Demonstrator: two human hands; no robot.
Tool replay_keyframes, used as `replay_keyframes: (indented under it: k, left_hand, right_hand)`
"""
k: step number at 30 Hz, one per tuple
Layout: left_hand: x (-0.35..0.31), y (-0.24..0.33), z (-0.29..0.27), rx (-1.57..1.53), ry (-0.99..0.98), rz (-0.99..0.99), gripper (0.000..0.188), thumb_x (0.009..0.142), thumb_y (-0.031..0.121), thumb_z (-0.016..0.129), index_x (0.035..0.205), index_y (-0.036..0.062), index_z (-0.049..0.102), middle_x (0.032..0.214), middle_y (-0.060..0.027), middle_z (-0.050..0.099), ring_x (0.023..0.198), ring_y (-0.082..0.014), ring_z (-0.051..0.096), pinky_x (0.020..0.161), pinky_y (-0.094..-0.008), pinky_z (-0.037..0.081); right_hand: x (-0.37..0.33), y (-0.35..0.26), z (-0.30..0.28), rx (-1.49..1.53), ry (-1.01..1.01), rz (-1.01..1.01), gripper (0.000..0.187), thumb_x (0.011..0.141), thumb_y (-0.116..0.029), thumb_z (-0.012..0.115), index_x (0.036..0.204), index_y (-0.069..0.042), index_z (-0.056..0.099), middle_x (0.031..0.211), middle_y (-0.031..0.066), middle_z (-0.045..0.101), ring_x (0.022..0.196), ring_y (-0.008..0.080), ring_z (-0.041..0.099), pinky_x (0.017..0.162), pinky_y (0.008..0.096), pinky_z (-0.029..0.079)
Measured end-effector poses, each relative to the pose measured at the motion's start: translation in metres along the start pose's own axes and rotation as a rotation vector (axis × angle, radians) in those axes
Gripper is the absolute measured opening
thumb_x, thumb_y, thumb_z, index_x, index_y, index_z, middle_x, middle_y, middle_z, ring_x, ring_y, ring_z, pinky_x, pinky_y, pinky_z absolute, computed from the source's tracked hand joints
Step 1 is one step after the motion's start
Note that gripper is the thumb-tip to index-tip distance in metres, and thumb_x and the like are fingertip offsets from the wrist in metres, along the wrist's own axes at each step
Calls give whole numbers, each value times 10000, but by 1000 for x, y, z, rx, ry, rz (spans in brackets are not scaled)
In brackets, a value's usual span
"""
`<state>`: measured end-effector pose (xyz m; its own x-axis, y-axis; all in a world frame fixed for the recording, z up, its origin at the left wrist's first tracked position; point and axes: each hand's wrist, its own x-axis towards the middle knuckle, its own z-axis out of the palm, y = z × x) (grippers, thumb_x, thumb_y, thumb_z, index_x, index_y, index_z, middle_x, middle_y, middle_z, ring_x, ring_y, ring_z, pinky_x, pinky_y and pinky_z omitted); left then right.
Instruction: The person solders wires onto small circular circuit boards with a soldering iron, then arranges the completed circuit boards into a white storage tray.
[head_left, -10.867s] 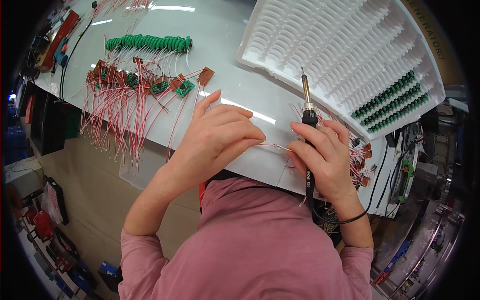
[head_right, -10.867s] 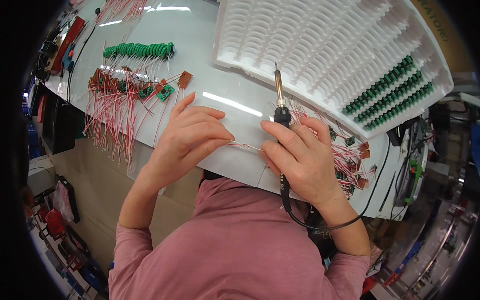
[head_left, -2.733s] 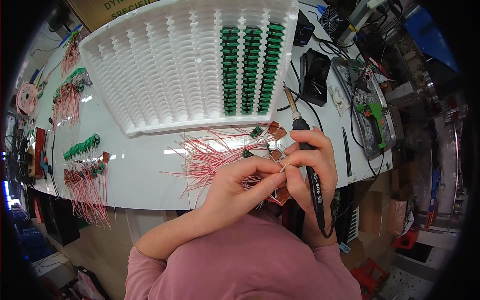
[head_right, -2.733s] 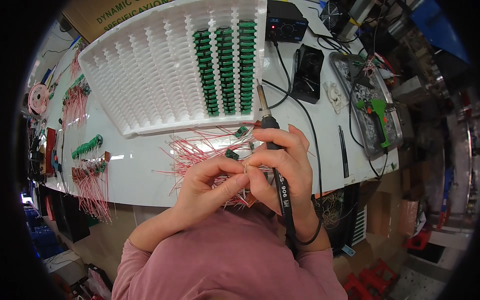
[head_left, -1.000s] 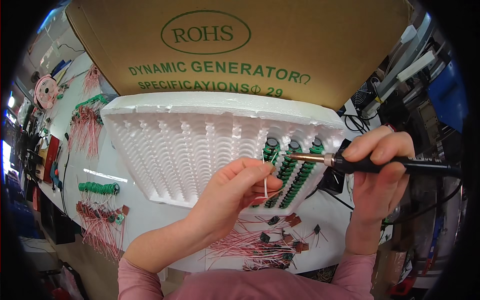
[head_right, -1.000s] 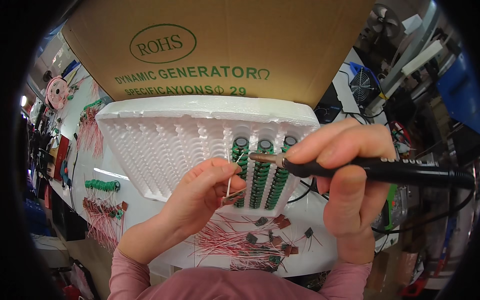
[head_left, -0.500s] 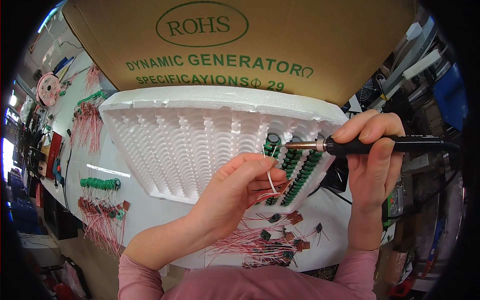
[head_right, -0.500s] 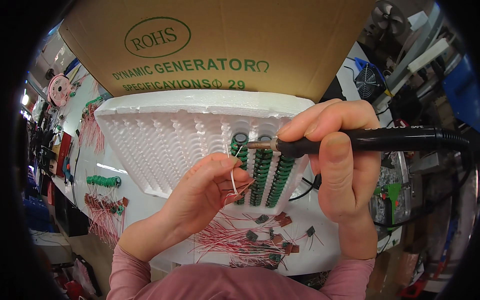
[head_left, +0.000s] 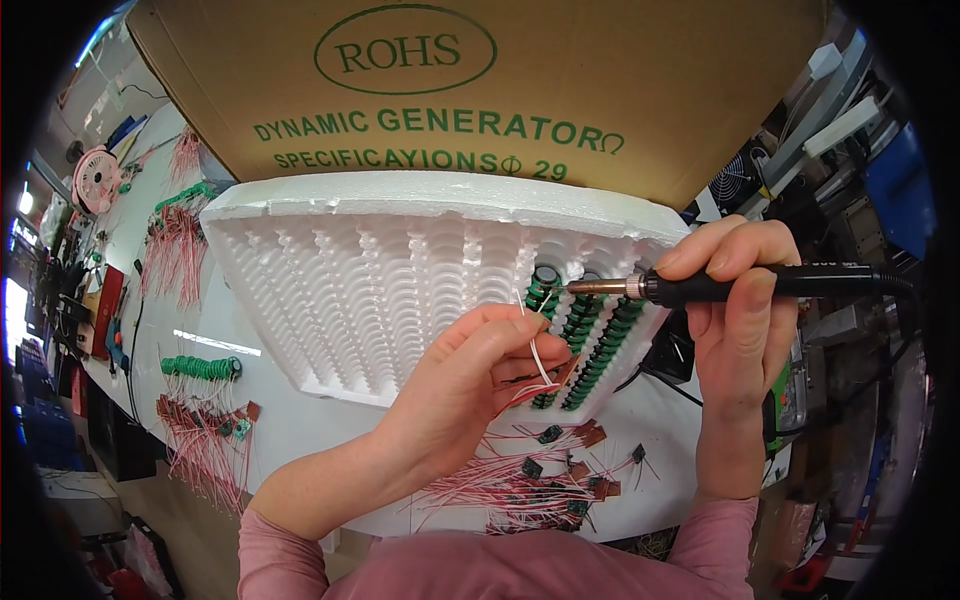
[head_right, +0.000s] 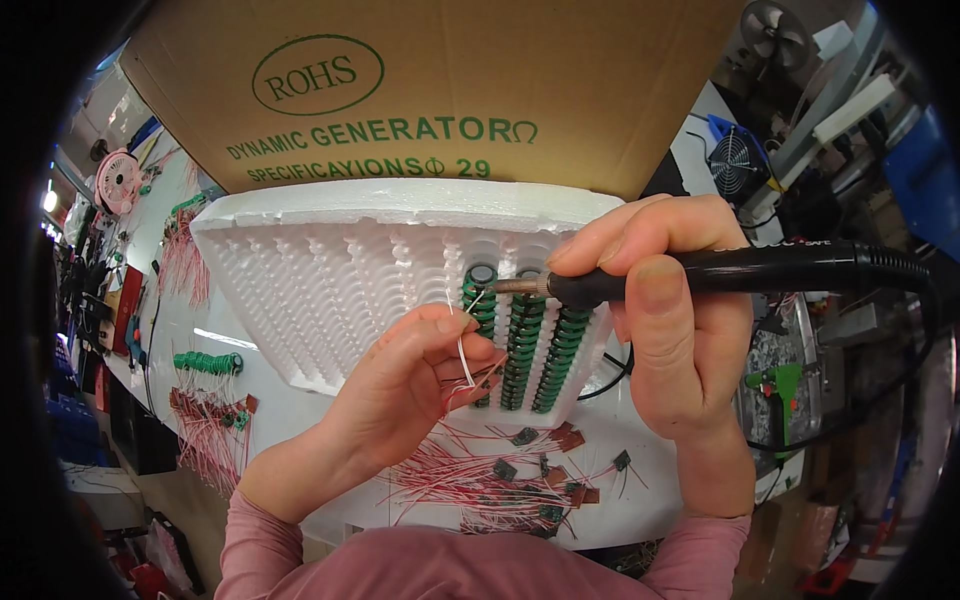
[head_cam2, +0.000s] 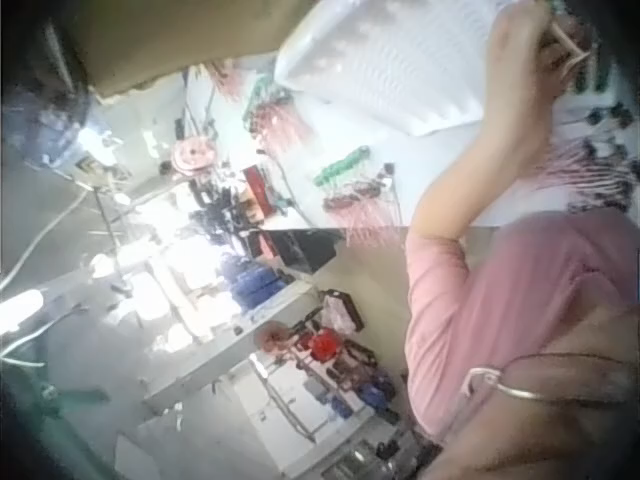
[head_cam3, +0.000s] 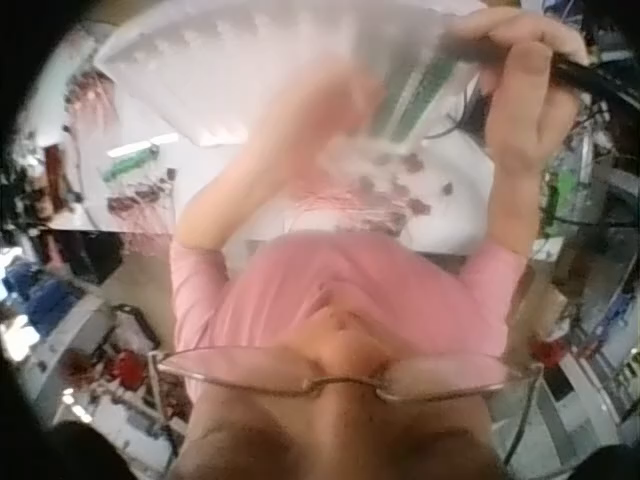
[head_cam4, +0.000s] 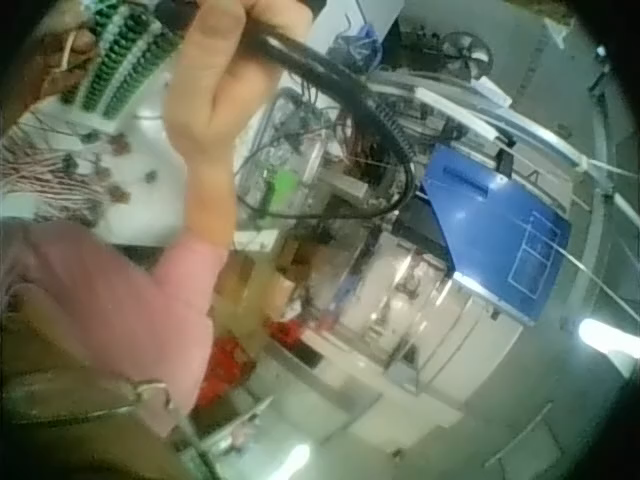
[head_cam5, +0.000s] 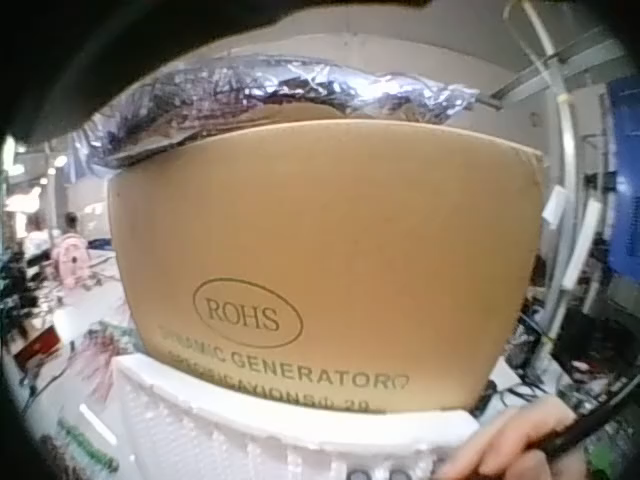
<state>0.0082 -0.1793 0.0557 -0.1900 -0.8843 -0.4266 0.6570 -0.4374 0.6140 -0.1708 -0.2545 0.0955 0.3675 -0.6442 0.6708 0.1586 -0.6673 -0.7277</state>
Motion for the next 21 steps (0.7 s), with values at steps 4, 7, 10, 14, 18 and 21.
replay_keyframes:
  k: [4,7,10,14,18,21]
  left_hand:
    - [-1,0,1,-2,-8,6,147,839,245,544,915,126,504,833,-6,616,867,-133,588,716,-269,449]
    - [0,0,0,-8,7,-2,145,836,245,552,906,125,509,834,-8,617,870,-136,590,727,-275,453]
    - [1,1,-1,2,-3,-13,137,833,240,559,894,125,515,828,-12,619,871,-140,592,737,-279,454]
    - [2,0,0,-2,-14,-22,132,831,236,564,886,126,518,815,-18,620,872,-152,594,739,-282,454]
    - [1,-1,0,-12,-16,-16,139,832,238,566,885,119,518,819,-28,622,878,-162,595,754,-296,458]
    - [2,-1,0,-16,-47,-3,138,835,230,563,886,111,517,827,-40,624,884,-171,595,777,-312,456]
  right_hand:
    - [0,2,1,2,19,-26,225,918,-257,403,893,-36,431,826,118,585,581,37,416,503,161,321]
    - [-1,2,0,1,18,1,228,918,-261,405,892,-36,432,821,117,586,568,29,406,497,156,316]
    - [0,2,1,-3,27,-9,232,918,-264,407,890,-36,433,817,116,586,559,24,399,496,153,317]
    - [0,-1,1,13,21,21,235,917,-267,410,891,-35,433,819,115,586,564,25,402,499,155,321]
    - [0,-1,0,11,17,30,239,916,-272,413,892,-35,433,825,116,586,577,28,412,504,159,327]
    - [1,-1,-1,1,7,35,239,915,-272,416,892,-36,433,827,116,586,582,30,418,506,160,330]
